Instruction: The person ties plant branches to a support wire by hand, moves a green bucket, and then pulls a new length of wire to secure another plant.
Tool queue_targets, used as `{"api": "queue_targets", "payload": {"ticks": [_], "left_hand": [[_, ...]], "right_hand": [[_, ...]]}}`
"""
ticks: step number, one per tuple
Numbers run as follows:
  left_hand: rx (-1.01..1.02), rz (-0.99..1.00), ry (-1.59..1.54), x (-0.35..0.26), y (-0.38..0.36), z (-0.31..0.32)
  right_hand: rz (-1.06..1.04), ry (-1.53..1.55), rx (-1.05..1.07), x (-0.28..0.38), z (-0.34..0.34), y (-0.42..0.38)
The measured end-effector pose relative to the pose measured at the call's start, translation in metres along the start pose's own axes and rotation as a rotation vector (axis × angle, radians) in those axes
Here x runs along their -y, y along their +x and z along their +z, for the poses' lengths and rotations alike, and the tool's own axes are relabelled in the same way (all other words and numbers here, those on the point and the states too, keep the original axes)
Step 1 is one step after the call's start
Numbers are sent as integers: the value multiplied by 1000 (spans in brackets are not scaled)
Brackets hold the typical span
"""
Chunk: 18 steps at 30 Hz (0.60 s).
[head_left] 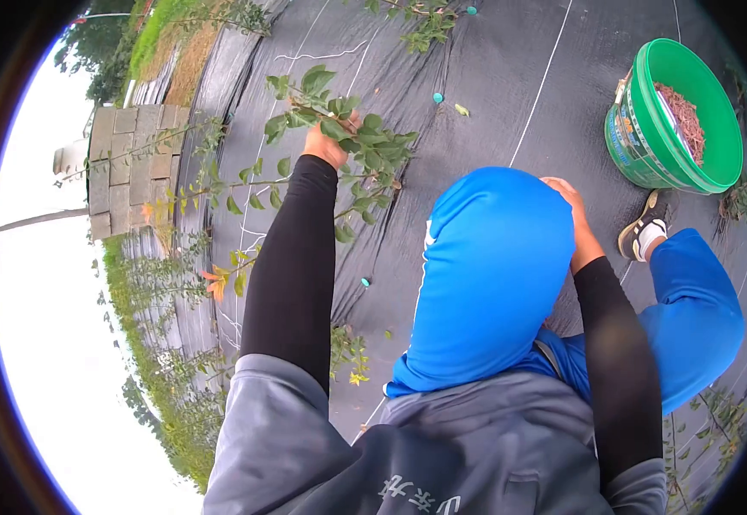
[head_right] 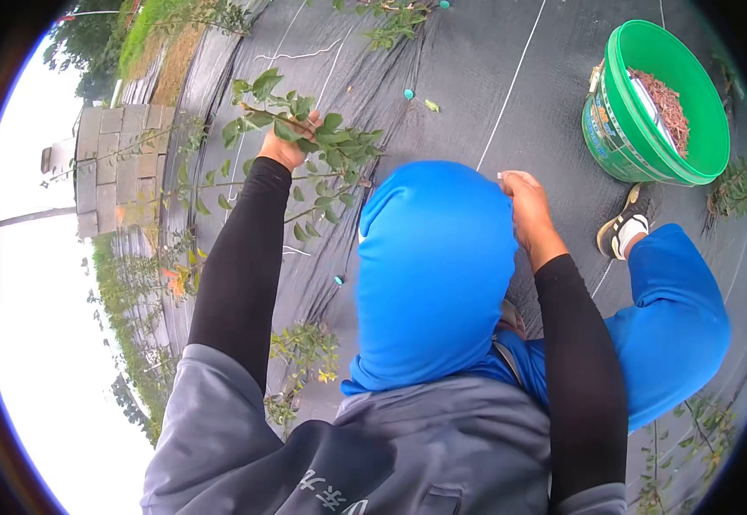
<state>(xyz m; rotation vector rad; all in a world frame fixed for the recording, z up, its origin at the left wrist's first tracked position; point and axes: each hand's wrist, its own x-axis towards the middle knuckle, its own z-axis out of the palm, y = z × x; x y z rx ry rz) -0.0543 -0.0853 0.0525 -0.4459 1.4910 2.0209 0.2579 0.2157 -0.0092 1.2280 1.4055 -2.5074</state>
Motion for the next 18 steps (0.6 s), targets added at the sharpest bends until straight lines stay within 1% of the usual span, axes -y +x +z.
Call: {"api": "queue_targets", "payload": {"ticks": [1, 2, 3, 4, 5, 6, 7, 8, 9, 10, 11, 12, 13, 15, 16, 17, 18], "left_hand": [[-47, 105, -70, 6, 11, -11], [-95, 206, -141, 12, 1, -3], [-251, 283, -101, 15, -9, 3], [-407, 357, -61, 16, -35, 23], [-482, 499, 87, 29, -40, 18], [-454, 535, 165, 36, -60, 25], [-360, 572, 202, 43, -90, 35], [-264, 640, 161, 57, -119, 48], [-199, 599, 166, 68, -150, 57], [-135, 607, 259, 86, -167, 52], [-98, 603, 336, 104, -183, 46], [-62, 559, 365, 124, -189, 31], [-64, 512, 404, 140, -198, 16], [-137, 384, 330, 165, -212, -20], [-190, 353, 329, 171, -222, -38], [-227, 346, 270, 177, -234, -54], [-260, 325, 275, 181, -247, -68]], "right_hand": [[-72, -29, -8, -3, -2, -4], [-143, -58, -17, -4, -5, -7], [-61, 66, 20, -4, -10, -9], [-70, 51, 28, -2, -9, -15], [-38, 81, -13, 3, -6, -23], [-10, 109, -53, 7, -3, -29], [-28, 94, -45, 7, -3, -31], [-24, 156, -23, 4, -6, -29], [-18, 215, 1, 4, -9, -29], [-34, 192, 13, 8, -12, -30], [-25, 282, 114, 12, -14, -31], [-12, 370, 220, 17, -9, -32], [-16, 340, 238, 27, 2, -37], [-12, 332, 177, 60, 25, -47], [12, 263, 250, 65, 30, -33], [15, 186, 284, 83, 21, -20], [15, 26, 253, 106, 34, -31]]}}
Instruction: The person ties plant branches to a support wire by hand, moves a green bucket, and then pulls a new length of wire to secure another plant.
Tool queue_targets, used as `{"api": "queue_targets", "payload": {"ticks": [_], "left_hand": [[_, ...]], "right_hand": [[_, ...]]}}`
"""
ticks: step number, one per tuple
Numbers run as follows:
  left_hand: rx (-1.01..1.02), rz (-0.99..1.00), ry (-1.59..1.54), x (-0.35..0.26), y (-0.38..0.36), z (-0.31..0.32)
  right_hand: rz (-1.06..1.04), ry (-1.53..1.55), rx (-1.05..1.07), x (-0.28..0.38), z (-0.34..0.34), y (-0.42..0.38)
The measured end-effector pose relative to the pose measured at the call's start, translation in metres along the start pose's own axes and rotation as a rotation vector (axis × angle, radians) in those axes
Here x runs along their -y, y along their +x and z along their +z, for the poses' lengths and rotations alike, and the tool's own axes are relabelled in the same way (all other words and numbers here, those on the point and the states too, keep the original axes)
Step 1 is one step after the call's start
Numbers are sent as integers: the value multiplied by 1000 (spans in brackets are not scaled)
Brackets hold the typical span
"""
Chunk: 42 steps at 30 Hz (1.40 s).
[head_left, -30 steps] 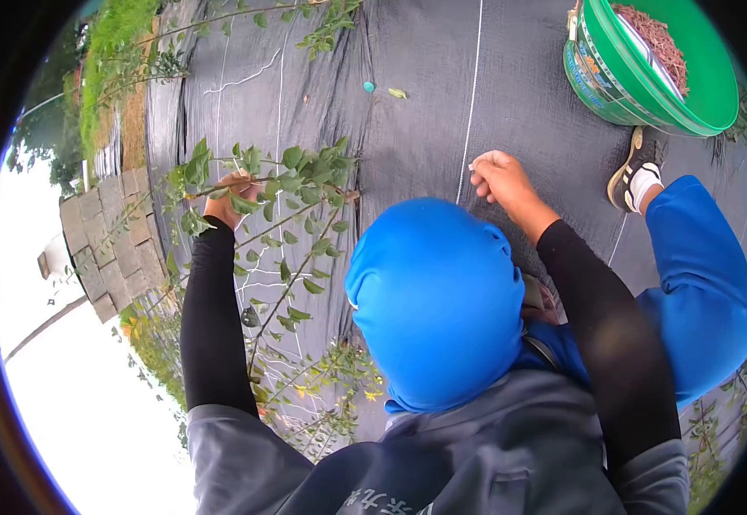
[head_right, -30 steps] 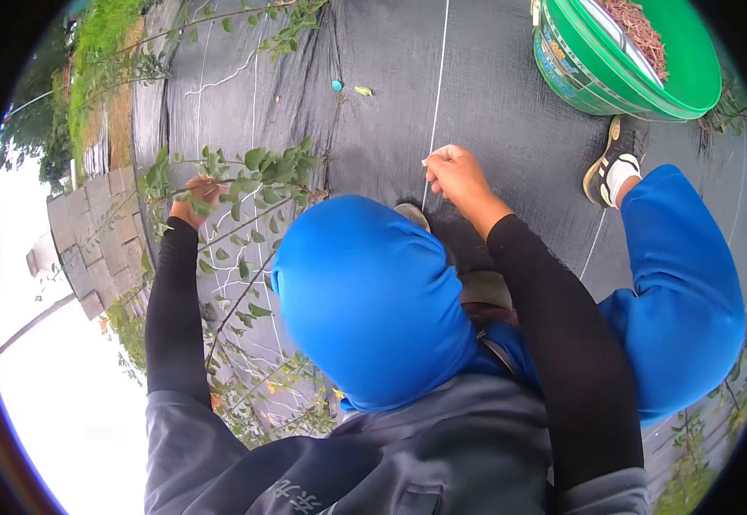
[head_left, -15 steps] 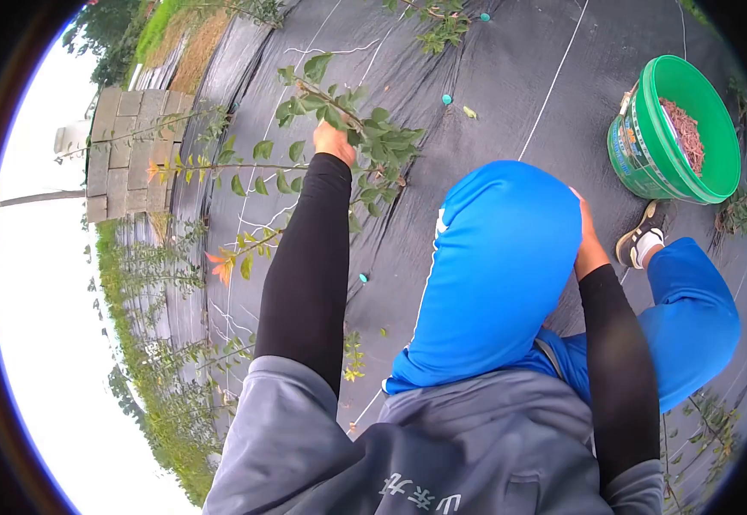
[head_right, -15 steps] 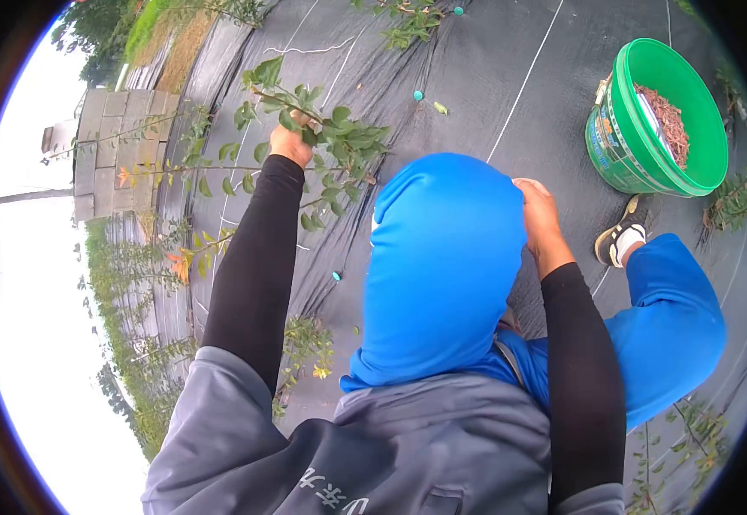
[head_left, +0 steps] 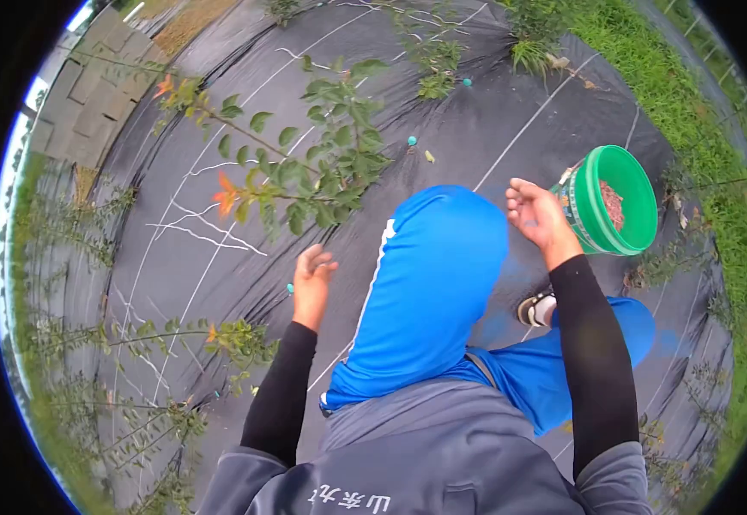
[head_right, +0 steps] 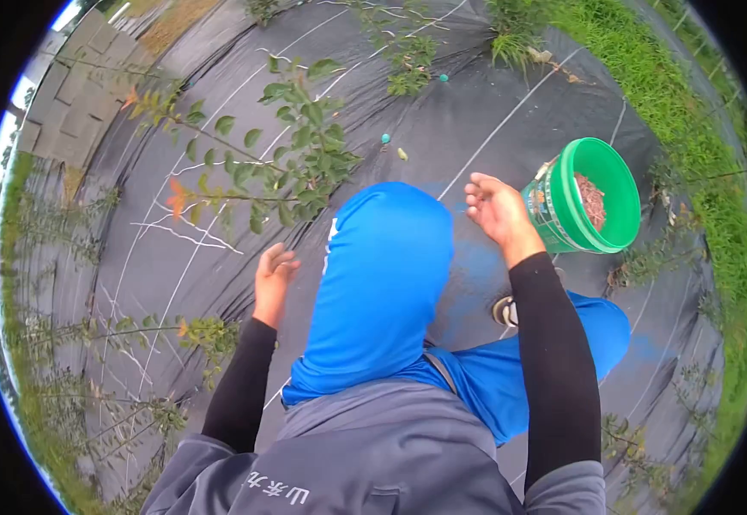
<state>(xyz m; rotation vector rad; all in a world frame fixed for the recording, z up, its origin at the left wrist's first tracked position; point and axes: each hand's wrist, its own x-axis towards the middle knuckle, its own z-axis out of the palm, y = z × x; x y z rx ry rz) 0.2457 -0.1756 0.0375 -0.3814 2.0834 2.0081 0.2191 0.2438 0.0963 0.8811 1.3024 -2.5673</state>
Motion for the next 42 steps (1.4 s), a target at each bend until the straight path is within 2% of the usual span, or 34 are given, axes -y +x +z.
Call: {"api": "queue_targets", "payload": {"ticks": [2, 4, 6, 8, 11, 12, 13, 14, 15, 18, 21, 23, 25, 28, 30, 33, 34, 36, 37, 39, 40, 42], "left_hand": [[-26, -106, 59, 3, -20, -27], [-102, -182, 29, 23, -34, -54], [-169, -248, -11, 41, -43, -78], [-198, -241, -83, 44, -55, -91], [-302, -195, -75, -1, -82, -92], [-299, -150, -100, -17, -85, -94], [-350, -134, -92, -35, -87, -98], [-362, -29, -100, -55, -90, -100], [-366, 69, -103, -76, -94, -98], [-334, 360, -49, -161, -105, -82], [-95, 618, 39, -237, -104, -45], [60, 623, 35, -272, -93, -5], [135, 493, -89, -288, -67, 38], [131, 251, -185, -264, 0, 81], [-13, 102, -236, -231, 50, 102], [-172, -65, -177, -170, 125, 112], [-220, -59, -112, -148, 150, 113], [-236, 92, 15, -116, 189, 113], [-228, 89, 17, -120, 196, 115], [-119, 212, 209, -134, 195, 123], [-110, 198, 205, -145, 191, 127], [-20, 194, 447, -162, 183, 128]], "right_hand": [[-24, -287, 56, 45, 24, -20], [-235, -649, 30, 90, 28, -39], [-550, -953, -20, 136, 19, -70], [-731, -1037, -84, 170, -12, -90], [-762, -1173, -327, 203, -90, -78], [-756, -1343, -460, 208, -112, -71], [-814, -1664, -657, 206, -139, -62], [-862, -1982, -885, 200, -155, -49], [-874, -1971, -853, 197, -149, -39], [-595, -1789, -355, 189, -121, -20], [-462, -1758, 31, 166, -62, 8], [-407, -1835, 172, 150, -11, 14], [-433, -1876, 296, 128, 22, 36], [-437, -1929, 366, 93, 74, 43], [-460, -1931, 432, 73, 92, 43], [-378, -1936, 476, 50, 104, 50], [-373, -1911, 483, 42, 106, 55], [-389, -1772, 495, 21, 109, 72], [-372, -1675, 516, 11, 111, 80], [-332, -1580, 525, -7, 117, 96], [-321, -1542, 493, -15, 121, 104], [-296, -1513, 463, -34, 126, 124]]}}
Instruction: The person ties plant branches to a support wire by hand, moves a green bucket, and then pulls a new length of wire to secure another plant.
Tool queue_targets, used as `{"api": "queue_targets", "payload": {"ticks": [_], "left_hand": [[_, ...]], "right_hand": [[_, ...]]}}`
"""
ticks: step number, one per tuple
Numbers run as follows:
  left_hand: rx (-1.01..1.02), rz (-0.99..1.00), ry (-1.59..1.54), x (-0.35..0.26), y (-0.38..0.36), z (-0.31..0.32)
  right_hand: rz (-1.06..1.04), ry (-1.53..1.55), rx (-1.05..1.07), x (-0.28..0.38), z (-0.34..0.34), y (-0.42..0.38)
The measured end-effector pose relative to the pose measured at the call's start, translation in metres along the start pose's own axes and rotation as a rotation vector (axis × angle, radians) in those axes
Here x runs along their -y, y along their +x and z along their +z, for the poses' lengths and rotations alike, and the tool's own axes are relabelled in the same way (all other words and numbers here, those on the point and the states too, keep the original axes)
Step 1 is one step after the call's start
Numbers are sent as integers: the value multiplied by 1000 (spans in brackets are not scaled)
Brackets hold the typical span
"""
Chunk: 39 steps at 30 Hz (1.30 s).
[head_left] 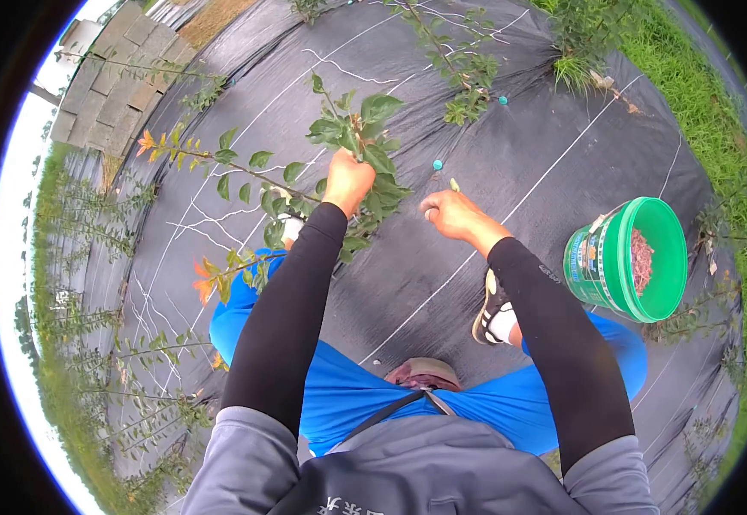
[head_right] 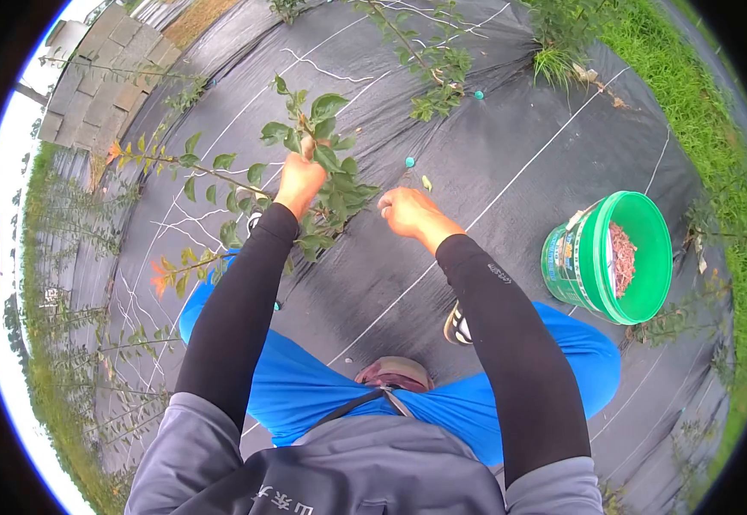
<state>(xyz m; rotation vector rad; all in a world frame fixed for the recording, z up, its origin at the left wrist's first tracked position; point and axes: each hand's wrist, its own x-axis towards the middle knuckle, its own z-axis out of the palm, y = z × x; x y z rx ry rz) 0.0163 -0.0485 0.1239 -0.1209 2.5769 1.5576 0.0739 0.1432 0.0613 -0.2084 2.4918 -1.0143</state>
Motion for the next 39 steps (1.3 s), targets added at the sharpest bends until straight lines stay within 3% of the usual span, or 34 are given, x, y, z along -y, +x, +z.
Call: {"api": "queue_targets", "payload": {"ticks": [1, 4, 6, 10, 12, 14, 18, 20, 24, 26, 30, 34, 38, 39], "left_hand": [[-39, 214, -66, 23, 9, 4], [-91, 271, -136, 50, 4, -10], [-49, 112, -423, 39, -27, -23], [-163, 295, -372, 51, -62, -35], [-142, 283, -279, 54, -71, -44], [-90, 394, -218, 61, -78, -48], [54, 334, -415, 78, -89, -51], [78, 463, -256, 77, -88, -49], [143, 455, -159, 80, -94, -46], [115, 385, -165, 69, -98, -48], [128, 380, -151, 68, -100, -47], [95, 440, -129, 73, -101, -36], [116, 408, -165, 69, -101, -41], [110, 400, -166, 69, -101, -41]], "right_hand": [[10, 46, -37, -5, 9, 12], [49, 138, -57, -5, 29, 35], [82, 364, -161, -2, 38, 51], [104, 501, -246, 4, 58, 77], [138, 487, -318, 8, 63, 85], [163, 564, -351, 1, 74, 96], [151, 655, -472, 1, 82, 106], [138, 610, -448, 4, 85, 105], [117, 503, -350, -6, 106, 111], [167, 295, -406, 2, 107, 112], [393, 249, -440, 22, 108, 128], [144, -159, -488, 10, 114, 131], [162, -213, -338, 5, 104, 125], [49, -211, -384, -3, 106, 125]]}}
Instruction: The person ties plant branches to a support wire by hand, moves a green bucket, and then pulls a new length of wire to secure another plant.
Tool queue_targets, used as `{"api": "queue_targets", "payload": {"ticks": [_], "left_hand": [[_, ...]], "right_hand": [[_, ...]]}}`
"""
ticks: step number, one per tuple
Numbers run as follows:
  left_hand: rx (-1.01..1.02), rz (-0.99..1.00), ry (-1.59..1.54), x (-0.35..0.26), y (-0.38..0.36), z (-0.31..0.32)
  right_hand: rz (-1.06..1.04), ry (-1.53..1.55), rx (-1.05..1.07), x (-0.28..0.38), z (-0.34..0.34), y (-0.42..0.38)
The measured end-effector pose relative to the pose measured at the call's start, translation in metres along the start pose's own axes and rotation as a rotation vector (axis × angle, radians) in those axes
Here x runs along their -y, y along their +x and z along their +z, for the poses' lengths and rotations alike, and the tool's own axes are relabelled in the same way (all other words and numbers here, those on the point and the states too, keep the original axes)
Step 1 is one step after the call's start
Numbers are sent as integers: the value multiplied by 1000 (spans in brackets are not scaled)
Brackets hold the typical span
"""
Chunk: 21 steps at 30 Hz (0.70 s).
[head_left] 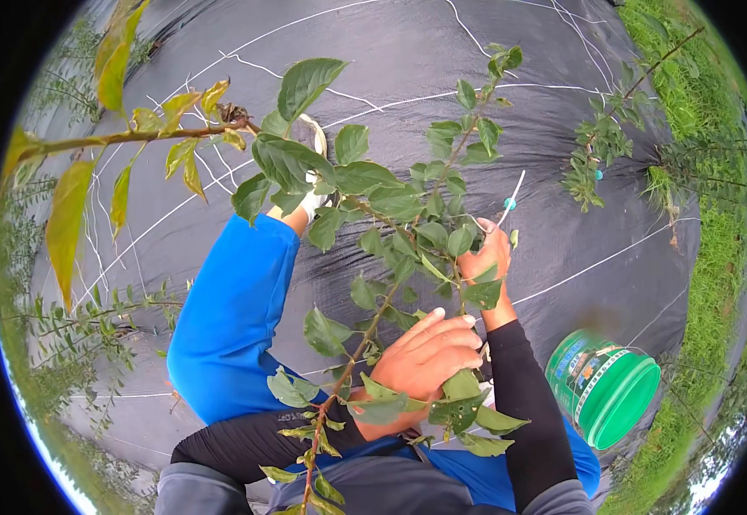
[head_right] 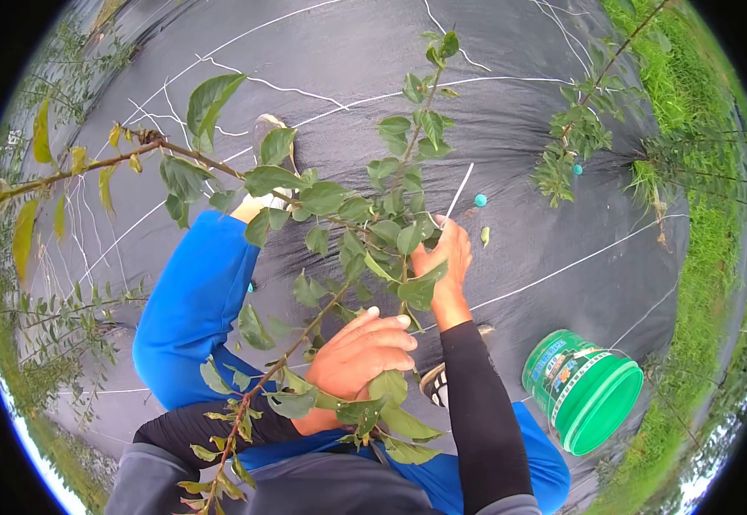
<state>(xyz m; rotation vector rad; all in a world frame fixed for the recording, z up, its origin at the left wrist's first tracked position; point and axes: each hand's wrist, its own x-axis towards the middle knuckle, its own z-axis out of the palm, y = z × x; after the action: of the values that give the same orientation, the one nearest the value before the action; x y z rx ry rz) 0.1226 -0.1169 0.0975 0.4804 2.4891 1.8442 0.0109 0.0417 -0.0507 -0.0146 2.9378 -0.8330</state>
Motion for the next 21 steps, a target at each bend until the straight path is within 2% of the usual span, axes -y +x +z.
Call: {"api": "queue_targets", "payload": {"ticks": [1, 4, 7, 9, 11, 13, 15, 17, 19, 20, 21], "left_hand": [[12, 1, -6, 0, 0, 0], [-4, -18, -14, 0, 1, 1], [-41, -32, -25, -2, 4, 0], [-61, -60, -75, -3, 5, -2], [-87, -69, -120, -3, 6, -5], [-116, -92, -205, -1, 7, -7], [-228, 45, -259, 11, 8, -4], [-296, -82, -374, 7, 6, -7], [-421, -155, -606, 11, 2, -5], [-412, -137, -426, 9, 3, -11], [-444, -152, -608, 13, 3, -14]], "right_hand": [[-3, -1, 7, -1, -3, 2], [-51, 456, -126, 25, -29, 11], [-126, 513, -21, 31, -37, 13], [-123, 454, -93, 43, -42, 9], [-142, 121, -161, 51, -51, 2], [135, 325, -18, 63, -56, -1], [171, 366, -16, 73, -58, -2], [94, 455, -105, 73, -49, 3], [112, 643, -149, 66, -32, 17], [136, 722, -128, 65, -26, 21], [148, 805, -104, 66, -23, 25]]}}
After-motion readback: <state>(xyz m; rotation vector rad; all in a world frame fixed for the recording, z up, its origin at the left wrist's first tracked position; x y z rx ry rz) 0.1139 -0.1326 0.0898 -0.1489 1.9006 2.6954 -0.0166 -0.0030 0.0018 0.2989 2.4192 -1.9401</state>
